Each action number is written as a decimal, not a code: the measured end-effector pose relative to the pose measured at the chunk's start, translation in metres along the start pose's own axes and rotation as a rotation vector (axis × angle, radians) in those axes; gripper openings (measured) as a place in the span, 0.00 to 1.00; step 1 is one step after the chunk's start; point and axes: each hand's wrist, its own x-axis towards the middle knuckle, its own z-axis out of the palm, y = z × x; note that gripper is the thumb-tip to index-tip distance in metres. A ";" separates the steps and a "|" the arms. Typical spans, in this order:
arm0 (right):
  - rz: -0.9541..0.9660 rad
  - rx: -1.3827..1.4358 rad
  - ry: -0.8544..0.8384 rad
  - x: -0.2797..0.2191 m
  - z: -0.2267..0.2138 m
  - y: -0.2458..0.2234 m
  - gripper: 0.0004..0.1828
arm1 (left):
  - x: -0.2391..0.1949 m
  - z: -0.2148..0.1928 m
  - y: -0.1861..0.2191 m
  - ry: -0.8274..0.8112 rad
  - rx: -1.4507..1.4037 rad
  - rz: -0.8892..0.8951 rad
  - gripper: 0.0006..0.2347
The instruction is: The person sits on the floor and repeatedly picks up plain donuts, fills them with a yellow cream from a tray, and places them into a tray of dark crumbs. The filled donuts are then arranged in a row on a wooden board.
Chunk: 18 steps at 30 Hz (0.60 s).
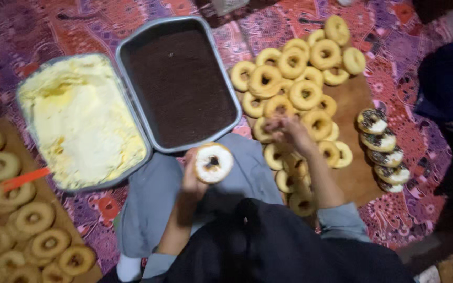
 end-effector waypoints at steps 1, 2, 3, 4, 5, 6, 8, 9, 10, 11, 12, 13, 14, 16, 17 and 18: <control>0.164 0.296 -0.311 0.017 0.055 0.019 0.30 | 0.001 -0.006 -0.005 0.038 -0.049 -0.043 0.18; 0.408 0.282 -0.355 0.026 0.099 0.029 0.31 | -0.001 -0.010 -0.007 0.074 -0.098 -0.085 0.17; -0.176 -0.227 -0.554 0.043 0.127 0.027 0.28 | -0.001 -0.015 -0.003 0.107 -0.148 -0.128 0.15; -0.780 -0.727 -0.707 0.057 0.151 0.024 0.24 | -0.006 -0.022 0.009 0.183 -0.157 -0.188 0.15; -0.845 -0.672 -0.677 0.078 0.171 0.018 0.19 | -0.016 -0.034 0.028 0.262 -0.168 -0.245 0.16; -0.908 -0.614 -0.646 0.104 0.188 0.011 0.14 | -0.024 -0.043 0.048 0.341 -0.182 -0.302 0.18; 0.071 -0.069 -0.058 0.145 0.215 0.003 0.21 | -0.043 -0.060 0.084 0.429 -0.223 -0.185 0.16; -0.047 -0.325 0.106 0.164 0.223 0.000 0.19 | -0.052 -0.067 0.099 0.471 -0.241 -0.132 0.16; -0.172 -0.578 0.270 0.178 0.230 0.000 0.18 | -0.061 -0.073 0.112 0.486 -0.246 -0.098 0.16; -0.081 -0.713 0.196 0.184 0.237 0.004 0.19 | -0.068 -0.079 0.121 0.496 -0.248 -0.073 0.16; 0.011 -0.847 0.119 0.192 0.244 0.008 0.21 | -0.076 -0.083 0.127 0.506 -0.251 -0.049 0.16; 0.100 -0.977 0.047 0.196 0.252 0.012 0.23 | -0.081 -0.086 0.130 0.491 -0.271 -0.044 0.16; 0.090 -1.029 0.066 0.197 0.258 0.016 0.23 | -0.085 -0.089 0.132 0.476 -0.292 -0.039 0.17; 0.065 -1.135 0.104 0.193 0.265 0.019 0.22 | -0.087 -0.095 0.134 0.466 -0.313 -0.023 0.16; 0.029 -1.121 0.086 0.186 0.264 0.019 0.22 | -0.090 -0.097 0.132 0.470 -0.314 -0.021 0.16; -0.008 -1.106 0.069 0.178 0.260 0.018 0.22 | -0.092 -0.098 0.128 0.475 -0.316 -0.020 0.16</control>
